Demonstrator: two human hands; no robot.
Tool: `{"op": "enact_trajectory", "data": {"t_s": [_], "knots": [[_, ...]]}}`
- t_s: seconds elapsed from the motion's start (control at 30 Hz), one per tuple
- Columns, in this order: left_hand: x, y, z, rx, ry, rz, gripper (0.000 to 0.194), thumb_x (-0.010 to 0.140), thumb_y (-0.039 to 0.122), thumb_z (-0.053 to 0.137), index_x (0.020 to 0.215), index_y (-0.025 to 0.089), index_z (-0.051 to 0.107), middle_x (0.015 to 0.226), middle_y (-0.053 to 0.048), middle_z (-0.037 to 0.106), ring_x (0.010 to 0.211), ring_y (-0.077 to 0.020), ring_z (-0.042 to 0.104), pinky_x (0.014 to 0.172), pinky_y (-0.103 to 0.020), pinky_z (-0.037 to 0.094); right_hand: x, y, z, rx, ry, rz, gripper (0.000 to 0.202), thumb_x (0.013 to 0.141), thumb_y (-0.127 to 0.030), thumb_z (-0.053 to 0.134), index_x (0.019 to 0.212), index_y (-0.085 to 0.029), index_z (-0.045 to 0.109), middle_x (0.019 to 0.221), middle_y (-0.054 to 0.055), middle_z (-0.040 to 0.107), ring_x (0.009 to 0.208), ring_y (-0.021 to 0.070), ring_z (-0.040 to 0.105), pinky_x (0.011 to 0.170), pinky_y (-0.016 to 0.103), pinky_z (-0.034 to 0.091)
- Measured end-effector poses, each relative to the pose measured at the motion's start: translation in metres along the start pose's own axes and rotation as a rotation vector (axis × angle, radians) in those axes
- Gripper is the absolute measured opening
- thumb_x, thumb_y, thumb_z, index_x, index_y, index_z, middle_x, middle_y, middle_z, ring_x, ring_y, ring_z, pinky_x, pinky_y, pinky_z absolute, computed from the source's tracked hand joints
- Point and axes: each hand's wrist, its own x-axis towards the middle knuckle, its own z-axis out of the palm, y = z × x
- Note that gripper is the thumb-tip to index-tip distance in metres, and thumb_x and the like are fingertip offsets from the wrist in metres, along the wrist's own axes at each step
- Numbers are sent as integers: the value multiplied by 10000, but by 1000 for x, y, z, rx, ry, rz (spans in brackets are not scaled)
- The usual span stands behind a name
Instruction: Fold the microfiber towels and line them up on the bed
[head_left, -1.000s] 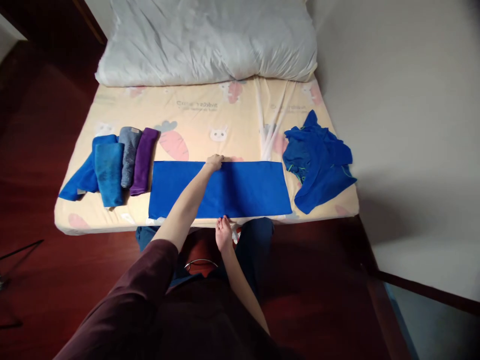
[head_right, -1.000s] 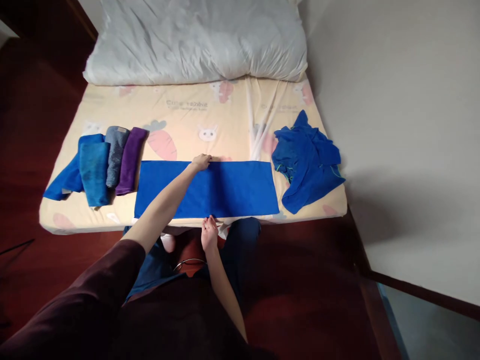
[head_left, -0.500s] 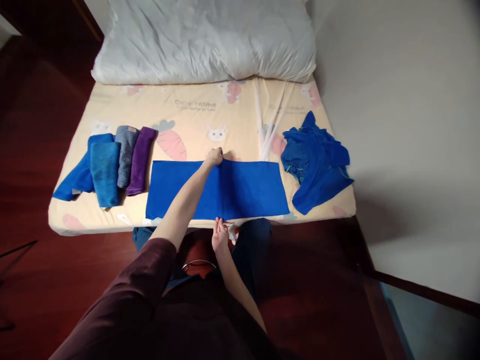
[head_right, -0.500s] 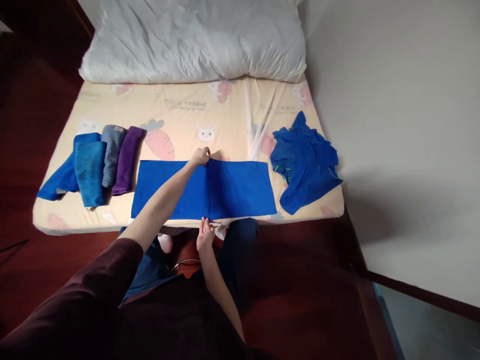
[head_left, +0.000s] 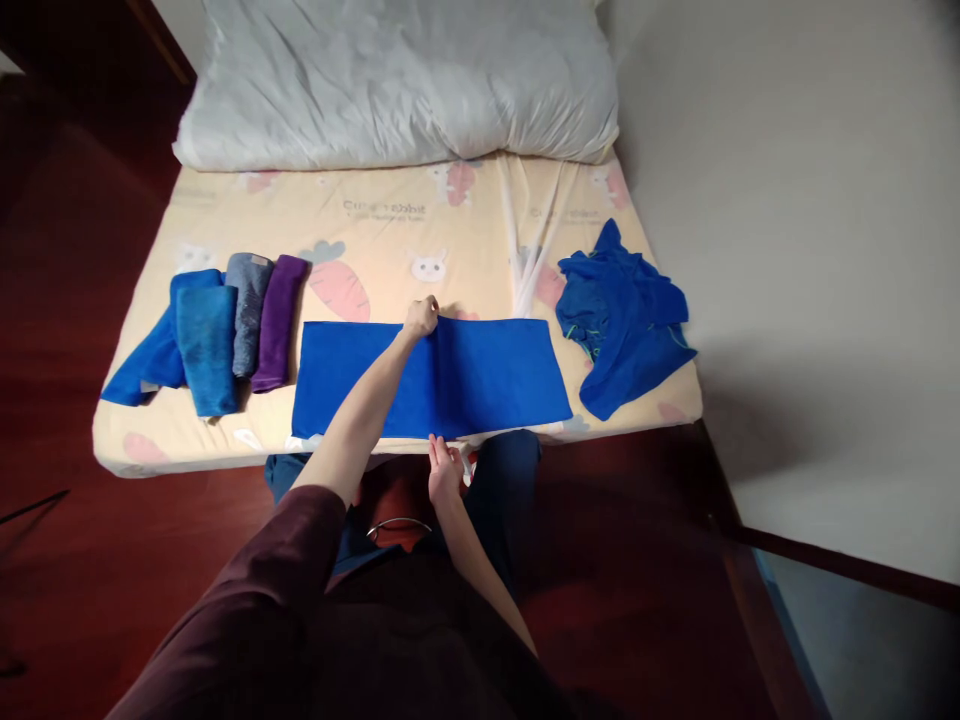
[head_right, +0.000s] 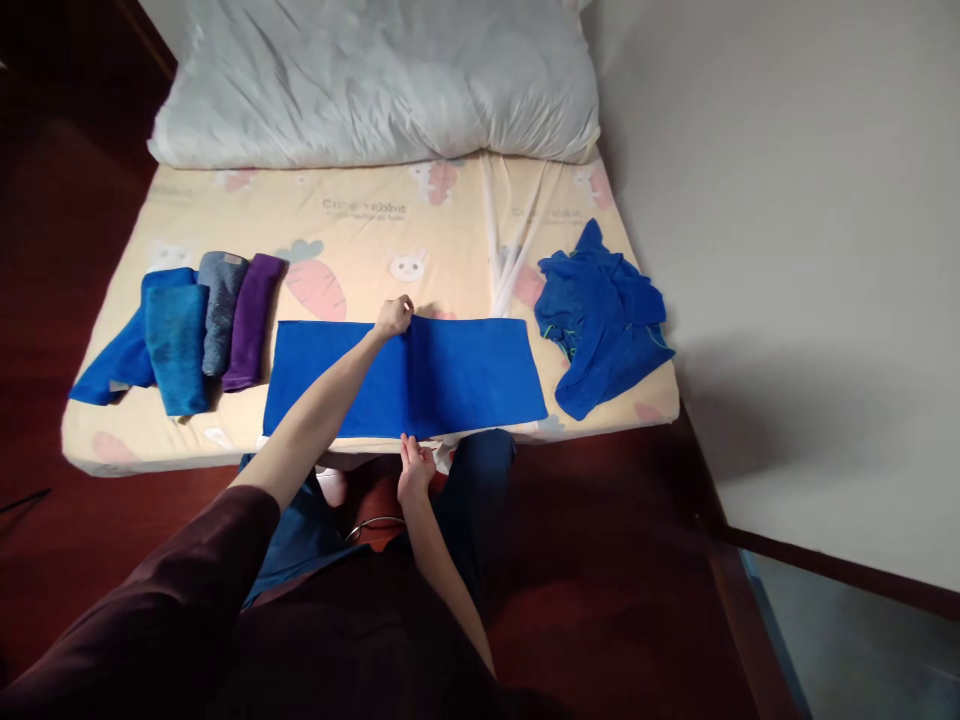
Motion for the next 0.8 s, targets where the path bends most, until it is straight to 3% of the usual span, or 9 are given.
{"op": "enact_trajectory", "data": {"t_s": [0.17,0.27,0.4,0.57,0.7,0.8], "knots": [[-24,21,-39,-143,62,46,238,939,134,492,1093,140,673,896,-85,758,688,-171,675,831,-297,523,-13,-32,20,58,71,-143,603,613,-561,912,717,-241,412,810,5,636,998,289,750,1021,473,567],[-43,41,-77,-253,113,72,190,925,147,526,1050,152,670,836,-53,746,561,-141,634,709,-266,532,-26,-57,24,-32,79,-281,587,637,-611,870,720,-229,432,746,-10,637,881,252,749,892,409,594],[-75,60,-132,-403,205,150,105,917,165,561,969,152,651,809,-46,716,536,-127,627,644,-260,537,-40,-100,24,-217,114,-506,523,697,-638,802,769,-218,498,729,10,663,766,194,693,773,323,561],[-112,66,-201,-694,297,198,67,890,213,643,885,161,602,741,-17,659,568,-126,652,657,-278,579,-38,-188,44,-277,89,-781,485,722,-624,773,828,-210,543,757,25,664,759,184,674,745,306,554],[-140,63,-257,-864,376,278,174,827,242,748,902,148,622,726,-10,654,641,-124,673,732,-290,594,-31,-276,83,-240,15,-1002,485,710,-609,794,834,-213,543,813,40,680,847,201,702,831,336,581],[-161,59,-295,-847,444,353,218,774,233,782,933,140,666,760,-29,687,686,-135,678,754,-290,580,-29,-335,118,-218,-45,-1107,467,723,-589,805,846,-219,549,820,31,690,856,200,714,840,345,594]]}}
